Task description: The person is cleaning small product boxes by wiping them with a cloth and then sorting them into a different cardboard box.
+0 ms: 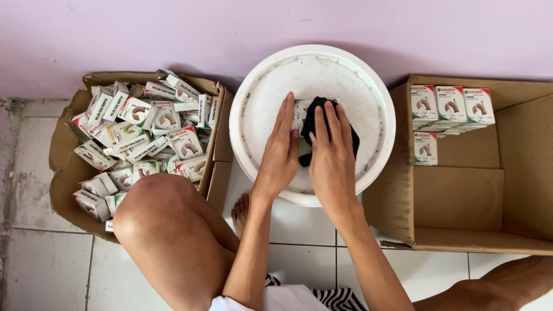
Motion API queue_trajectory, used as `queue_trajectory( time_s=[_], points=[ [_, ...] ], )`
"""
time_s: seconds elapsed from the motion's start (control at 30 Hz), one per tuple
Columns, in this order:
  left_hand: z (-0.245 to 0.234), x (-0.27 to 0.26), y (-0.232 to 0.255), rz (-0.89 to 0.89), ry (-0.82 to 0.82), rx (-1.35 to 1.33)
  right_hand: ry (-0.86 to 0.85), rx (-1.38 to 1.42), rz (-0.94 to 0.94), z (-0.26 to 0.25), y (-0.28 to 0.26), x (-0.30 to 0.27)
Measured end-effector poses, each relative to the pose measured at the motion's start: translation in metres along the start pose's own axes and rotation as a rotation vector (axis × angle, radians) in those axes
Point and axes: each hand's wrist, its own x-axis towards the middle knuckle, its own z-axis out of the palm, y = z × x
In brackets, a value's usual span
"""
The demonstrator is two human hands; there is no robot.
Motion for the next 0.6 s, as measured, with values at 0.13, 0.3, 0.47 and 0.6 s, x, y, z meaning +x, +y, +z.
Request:
queue_trajectory(
  time_s=[0.13, 0.3, 0.47, 0.6],
  points=[
    [0.006, 0.005, -0.007, 0.024, 0.011, 0.052, 0.019, -0.068, -0.001, 0.015, 0.006, 0.003],
    [0.008, 0.012, -0.019, 0.045, 0.037, 0.100, 0.013, -0.033, -0.015, 0.015, 0.010, 0.017],
    [0.009, 0.009, -0.019, 0.027, 0.042, 0.110, 0.008, -0.010, -0.005, 0.029, 0.026, 0.031],
    [0.012, 0.011, -0.016, 0.016, 0.055, 0.096, 0.004, -0.018, -0.011, 0.028, 0.025, 0.038]
  ],
)
